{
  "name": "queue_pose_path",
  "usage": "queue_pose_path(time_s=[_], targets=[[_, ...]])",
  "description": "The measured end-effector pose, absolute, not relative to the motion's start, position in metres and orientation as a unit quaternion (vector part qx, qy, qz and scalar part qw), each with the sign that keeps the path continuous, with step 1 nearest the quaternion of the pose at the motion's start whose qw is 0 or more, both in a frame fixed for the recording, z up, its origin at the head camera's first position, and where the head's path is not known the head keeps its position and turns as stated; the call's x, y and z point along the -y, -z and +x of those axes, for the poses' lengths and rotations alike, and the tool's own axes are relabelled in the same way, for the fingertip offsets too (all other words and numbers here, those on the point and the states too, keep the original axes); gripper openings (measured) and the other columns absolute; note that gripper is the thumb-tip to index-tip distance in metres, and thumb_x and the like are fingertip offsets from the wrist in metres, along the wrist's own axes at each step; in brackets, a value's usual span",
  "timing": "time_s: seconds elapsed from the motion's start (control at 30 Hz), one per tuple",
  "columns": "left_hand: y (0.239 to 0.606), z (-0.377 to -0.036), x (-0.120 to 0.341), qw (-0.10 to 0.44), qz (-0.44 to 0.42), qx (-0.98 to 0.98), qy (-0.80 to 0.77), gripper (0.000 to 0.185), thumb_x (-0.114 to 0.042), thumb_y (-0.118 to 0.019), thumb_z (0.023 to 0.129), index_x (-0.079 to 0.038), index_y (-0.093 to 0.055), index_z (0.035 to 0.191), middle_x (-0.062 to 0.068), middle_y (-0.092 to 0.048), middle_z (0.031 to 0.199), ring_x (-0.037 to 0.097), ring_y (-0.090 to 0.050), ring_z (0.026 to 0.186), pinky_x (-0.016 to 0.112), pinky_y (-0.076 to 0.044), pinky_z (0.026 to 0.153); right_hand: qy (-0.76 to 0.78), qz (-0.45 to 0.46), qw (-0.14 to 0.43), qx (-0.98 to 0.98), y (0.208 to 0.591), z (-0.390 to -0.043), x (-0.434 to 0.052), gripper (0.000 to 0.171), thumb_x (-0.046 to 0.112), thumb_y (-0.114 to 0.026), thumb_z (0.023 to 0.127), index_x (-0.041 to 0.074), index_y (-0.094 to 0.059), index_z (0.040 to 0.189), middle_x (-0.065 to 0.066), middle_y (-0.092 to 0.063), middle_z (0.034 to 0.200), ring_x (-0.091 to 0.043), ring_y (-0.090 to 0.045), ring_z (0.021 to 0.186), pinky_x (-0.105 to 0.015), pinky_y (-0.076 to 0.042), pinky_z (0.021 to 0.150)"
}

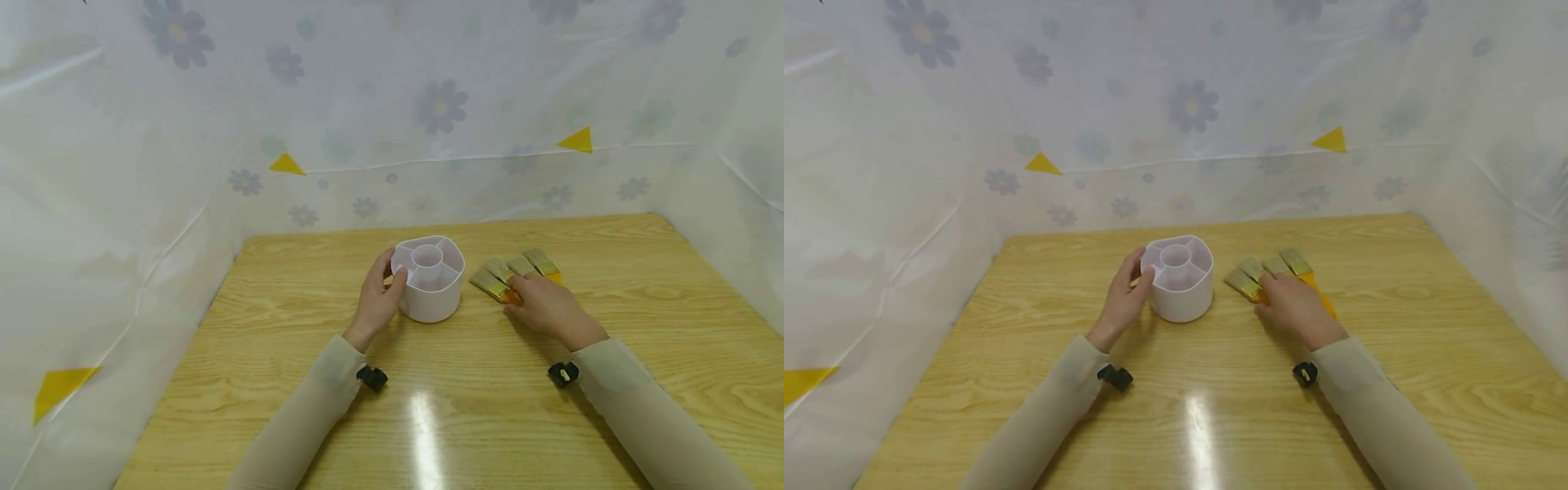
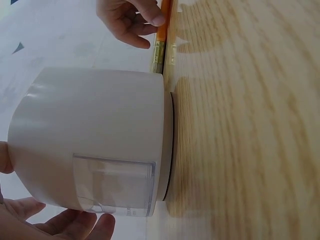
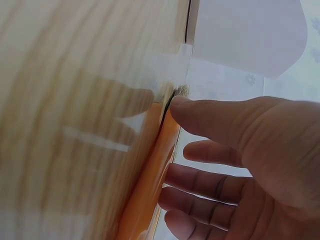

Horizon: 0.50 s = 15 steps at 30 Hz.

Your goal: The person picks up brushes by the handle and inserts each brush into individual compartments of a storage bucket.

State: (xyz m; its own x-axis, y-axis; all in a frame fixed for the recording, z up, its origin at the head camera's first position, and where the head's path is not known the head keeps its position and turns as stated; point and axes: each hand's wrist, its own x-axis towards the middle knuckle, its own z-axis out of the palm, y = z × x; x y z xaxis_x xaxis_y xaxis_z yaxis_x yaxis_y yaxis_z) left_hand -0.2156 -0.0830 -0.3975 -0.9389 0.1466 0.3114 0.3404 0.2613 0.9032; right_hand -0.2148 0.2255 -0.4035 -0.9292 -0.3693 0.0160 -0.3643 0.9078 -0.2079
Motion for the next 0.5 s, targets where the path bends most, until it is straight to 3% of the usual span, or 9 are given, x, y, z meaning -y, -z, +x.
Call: queue_pose_path(time_s=[0.5], targets=[[0.4013,-0.2175,0.0833,0.077,-0.15,0.79,0.589,0.049,-0.027,-0.047,0.101,-0.011,-0.036,0.147,0.007,-0.048,0.137,0.021,-0.05,0.121,0.043,-0.048,0.093,0.112,-0.181,0.024,-0.977,0.4024,-0.2135,-0.226,0.035,0.026,-0.071,0.087,0.006,-0.06,0.113,-0.004,-0.06,0.089,-0.02,-0.055,0.075,-0.038,-0.044,0.058]])
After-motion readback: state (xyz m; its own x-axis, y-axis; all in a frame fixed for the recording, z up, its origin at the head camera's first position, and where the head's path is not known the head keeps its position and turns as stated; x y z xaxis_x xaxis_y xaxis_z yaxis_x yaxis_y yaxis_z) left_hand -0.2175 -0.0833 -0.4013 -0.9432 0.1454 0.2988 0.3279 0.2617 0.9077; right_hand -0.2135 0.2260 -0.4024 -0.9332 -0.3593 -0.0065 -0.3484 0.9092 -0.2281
